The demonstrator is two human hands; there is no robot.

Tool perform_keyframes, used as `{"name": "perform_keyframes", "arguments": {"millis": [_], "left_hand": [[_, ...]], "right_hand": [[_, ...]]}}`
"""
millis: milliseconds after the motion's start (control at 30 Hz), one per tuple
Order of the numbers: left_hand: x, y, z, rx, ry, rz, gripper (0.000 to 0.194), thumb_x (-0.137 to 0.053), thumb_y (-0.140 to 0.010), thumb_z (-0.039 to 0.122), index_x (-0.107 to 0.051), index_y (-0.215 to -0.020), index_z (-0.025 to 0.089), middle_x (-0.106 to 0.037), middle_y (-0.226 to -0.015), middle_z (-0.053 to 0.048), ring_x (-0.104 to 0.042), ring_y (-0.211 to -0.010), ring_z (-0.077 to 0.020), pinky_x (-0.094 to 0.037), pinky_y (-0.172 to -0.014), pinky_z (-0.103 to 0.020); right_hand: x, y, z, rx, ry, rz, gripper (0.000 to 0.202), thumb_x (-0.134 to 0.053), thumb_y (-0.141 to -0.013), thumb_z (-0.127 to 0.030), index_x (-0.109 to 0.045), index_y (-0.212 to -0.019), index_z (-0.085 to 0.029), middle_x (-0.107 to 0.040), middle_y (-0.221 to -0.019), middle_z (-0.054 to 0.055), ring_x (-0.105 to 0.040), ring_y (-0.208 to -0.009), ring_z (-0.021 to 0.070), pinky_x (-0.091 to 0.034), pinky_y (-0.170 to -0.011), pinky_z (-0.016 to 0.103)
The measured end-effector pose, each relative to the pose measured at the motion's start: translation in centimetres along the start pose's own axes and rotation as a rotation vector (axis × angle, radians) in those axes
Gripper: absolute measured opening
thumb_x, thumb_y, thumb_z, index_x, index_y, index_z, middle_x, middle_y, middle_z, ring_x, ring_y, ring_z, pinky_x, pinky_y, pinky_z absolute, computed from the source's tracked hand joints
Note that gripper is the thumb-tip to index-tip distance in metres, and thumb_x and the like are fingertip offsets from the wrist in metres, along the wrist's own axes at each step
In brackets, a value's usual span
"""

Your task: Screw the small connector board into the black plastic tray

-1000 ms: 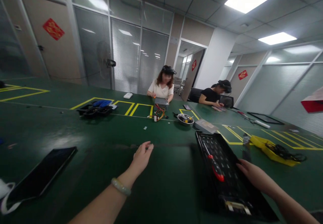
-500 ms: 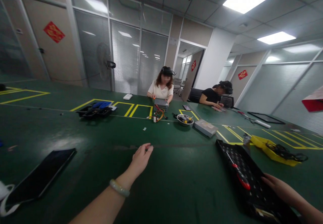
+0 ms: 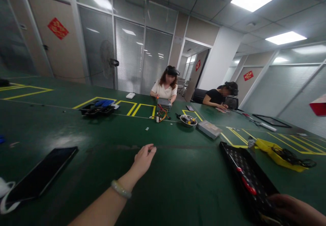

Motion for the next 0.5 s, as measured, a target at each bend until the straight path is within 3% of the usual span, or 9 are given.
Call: {"name": "perform_keyframes", "arguments": {"millis": [100, 300, 500], "left_hand": [[-0.1, 0.0, -0.1, -0.015, -0.013, 0.004, 0.057, -0.033, -0.096, 0.061, -0.056, -0.134, 0.024, -0.060, -0.136, -0.011, -0.054, -0.128, -0.0309, -0.033, -0.112, -0.052], [-0.1, 0.0, -0.3, -0.036, -0.027, 0.008, 0.058, -0.033, -0.096, 0.061, -0.056, -0.133, 0.024, -0.061, -0.135, -0.011, -0.054, -0.127, -0.0305, -0.035, -0.110, -0.049], [0.0, 0.1, 0.1, -0.033, -0.042, 0.002, 0.057, -0.036, -0.095, 0.060, -0.057, -0.133, 0.023, -0.061, -0.134, -0.010, -0.056, -0.125, -0.0307, -0.035, -0.109, -0.051]], "right_hand": [[-1.4, 1.0, -1.2, 0.012, 0.016, -0.054, 0.032, -0.070, -0.055, -0.051, -0.081, -0.082, -0.039, -0.074, -0.106, 0.016, -0.069, -0.103, 0.0356, -0.054, -0.091, 0.042], [-1.8, 1.6, -2.0, 0.079, 0.042, 0.025, 0.039, -0.068, -0.058, -0.043, -0.083, -0.090, -0.027, -0.075, -0.102, 0.012, -0.070, -0.100, 0.0350, -0.056, -0.090, 0.039], [-2.4, 2.0, -2.6, 0.114, -0.011, -0.028, 0.042, -0.071, -0.059, -0.040, -0.082, -0.097, -0.028, -0.074, -0.108, 0.011, -0.069, -0.103, 0.0331, -0.057, -0.088, 0.035]]}}
Point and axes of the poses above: each hand's wrist, its own y-axis away from the middle knuckle, its own x-axis out of the back of the hand, z = x × y, the point moved 6 cm from there along -y, towards the middle knuckle
